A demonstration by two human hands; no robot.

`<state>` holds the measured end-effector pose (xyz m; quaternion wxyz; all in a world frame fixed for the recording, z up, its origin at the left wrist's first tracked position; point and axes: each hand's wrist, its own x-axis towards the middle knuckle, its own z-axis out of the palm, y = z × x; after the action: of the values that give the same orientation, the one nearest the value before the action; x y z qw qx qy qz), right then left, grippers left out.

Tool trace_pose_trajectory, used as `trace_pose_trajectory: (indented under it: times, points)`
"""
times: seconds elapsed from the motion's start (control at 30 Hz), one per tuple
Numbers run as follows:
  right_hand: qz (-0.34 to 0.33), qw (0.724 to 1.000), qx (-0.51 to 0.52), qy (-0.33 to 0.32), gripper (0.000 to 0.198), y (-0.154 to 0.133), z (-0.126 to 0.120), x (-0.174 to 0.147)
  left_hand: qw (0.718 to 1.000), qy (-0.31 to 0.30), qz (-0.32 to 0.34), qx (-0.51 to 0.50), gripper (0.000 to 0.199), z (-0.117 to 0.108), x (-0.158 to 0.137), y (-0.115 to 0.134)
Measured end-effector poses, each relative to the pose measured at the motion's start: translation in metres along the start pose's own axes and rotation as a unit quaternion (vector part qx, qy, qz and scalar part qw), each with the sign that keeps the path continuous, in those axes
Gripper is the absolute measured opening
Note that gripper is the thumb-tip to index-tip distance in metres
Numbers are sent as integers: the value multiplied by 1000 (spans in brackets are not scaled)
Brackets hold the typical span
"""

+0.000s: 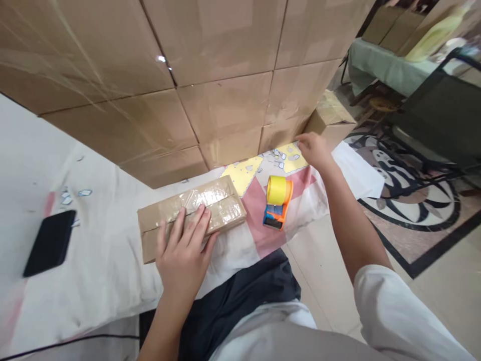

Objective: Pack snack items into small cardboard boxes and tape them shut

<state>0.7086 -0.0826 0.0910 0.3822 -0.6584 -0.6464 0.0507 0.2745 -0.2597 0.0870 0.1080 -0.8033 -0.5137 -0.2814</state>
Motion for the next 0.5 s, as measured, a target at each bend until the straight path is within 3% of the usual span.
trace_pose_trajectory:
  times: [0.1, 0.23, 0.37, 0.5]
  points:
    - [28, 996, -3, -83, 20, 35, 16, 6, 1000, 10, 3, 5, 71, 1, 1, 0]
    - [32, 992, -20, -119, 21, 33, 42, 0, 1000, 22, -4, 10, 71, 2, 1, 3]
    - [26, 995, -18, -97, 9, 24, 48, -5, 1000, 22, -11, 9, 69, 3, 0, 7]
    - [-38, 998, 56, 1, 10, -2, 19, -26, 1000, 19, -2, 20, 68, 2, 1, 2]
